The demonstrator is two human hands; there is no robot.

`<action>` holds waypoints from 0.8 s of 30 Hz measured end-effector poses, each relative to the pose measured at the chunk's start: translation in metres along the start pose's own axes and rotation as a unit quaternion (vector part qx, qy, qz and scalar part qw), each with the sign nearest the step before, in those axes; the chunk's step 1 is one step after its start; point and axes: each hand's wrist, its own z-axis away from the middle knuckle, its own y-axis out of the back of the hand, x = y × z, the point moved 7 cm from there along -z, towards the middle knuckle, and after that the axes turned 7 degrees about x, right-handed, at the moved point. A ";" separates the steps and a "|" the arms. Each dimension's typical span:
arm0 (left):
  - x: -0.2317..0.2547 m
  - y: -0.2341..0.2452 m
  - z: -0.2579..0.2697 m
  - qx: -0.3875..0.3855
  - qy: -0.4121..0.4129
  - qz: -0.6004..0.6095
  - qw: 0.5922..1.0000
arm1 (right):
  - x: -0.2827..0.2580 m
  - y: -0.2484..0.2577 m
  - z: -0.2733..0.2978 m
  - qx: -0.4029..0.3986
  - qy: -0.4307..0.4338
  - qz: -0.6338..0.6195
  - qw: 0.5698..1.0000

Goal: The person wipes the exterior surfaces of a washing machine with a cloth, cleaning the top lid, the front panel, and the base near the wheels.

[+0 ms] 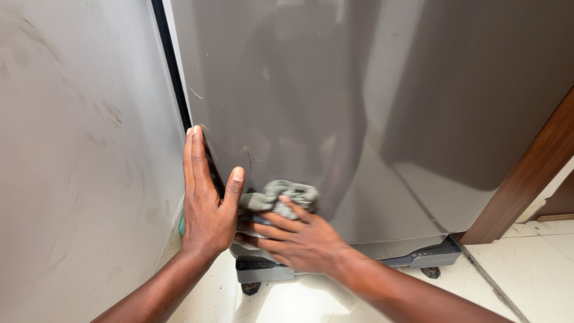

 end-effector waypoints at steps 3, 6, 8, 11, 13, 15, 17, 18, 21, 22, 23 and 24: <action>0.000 -0.002 0.002 0.001 0.003 -0.010 1.000 | 0.030 0.010 0.049 0.178 -0.041 0.012 0.983; 0.001 -0.002 0.003 0.009 -0.010 -0.027 1.000 | 0.054 -0.002 0.105 0.226 -0.057 0.164 0.959; 0.001 -0.002 0.001 0.007 -0.008 -0.032 0.999 | 0.071 -0.028 0.130 0.157 -0.090 0.095 0.979; -0.004 -0.001 0.000 -0.004 0.026 -0.013 1.000 | 0.096 -0.051 0.168 0.133 -0.134 0.052 0.981; -0.005 0.002 -0.003 -0.016 0.027 -0.033 0.999 | 0.109 -0.048 0.191 0.166 -0.147 0.044 0.974; -0.007 0.001 -0.003 -0.037 0.060 -0.043 0.997 | 0.115 -0.031 0.207 0.223 -0.151 0.038 0.962; -0.014 0.000 -0.001 -0.067 0.123 -0.045 0.989 | 0.136 -0.055 0.230 -0.129 -0.260 0.048 0.956; -0.017 0.000 -0.001 -0.074 0.156 -0.038 0.984 | 0.141 -0.064 0.252 -0.299 -0.305 0.051 0.902; -0.028 -0.004 0.006 -0.087 0.223 -0.025 0.971 | 0.153 -0.047 0.276 -0.281 -0.381 0.111 0.874; -0.030 -0.006 0.008 -0.087 0.223 -0.024 0.971 | 0.153 -0.032 0.272 -0.096 -0.389 0.089 0.912; -0.033 -0.009 0.011 -0.087 0.223 -0.024 0.971 | 0.149 -0.018 0.272 0.093 -0.387 0.065 0.915; -0.033 -0.012 0.013 -0.071 0.202 -0.026 0.976 | 0.145 -0.004 0.283 0.277 -0.375 0.039 0.884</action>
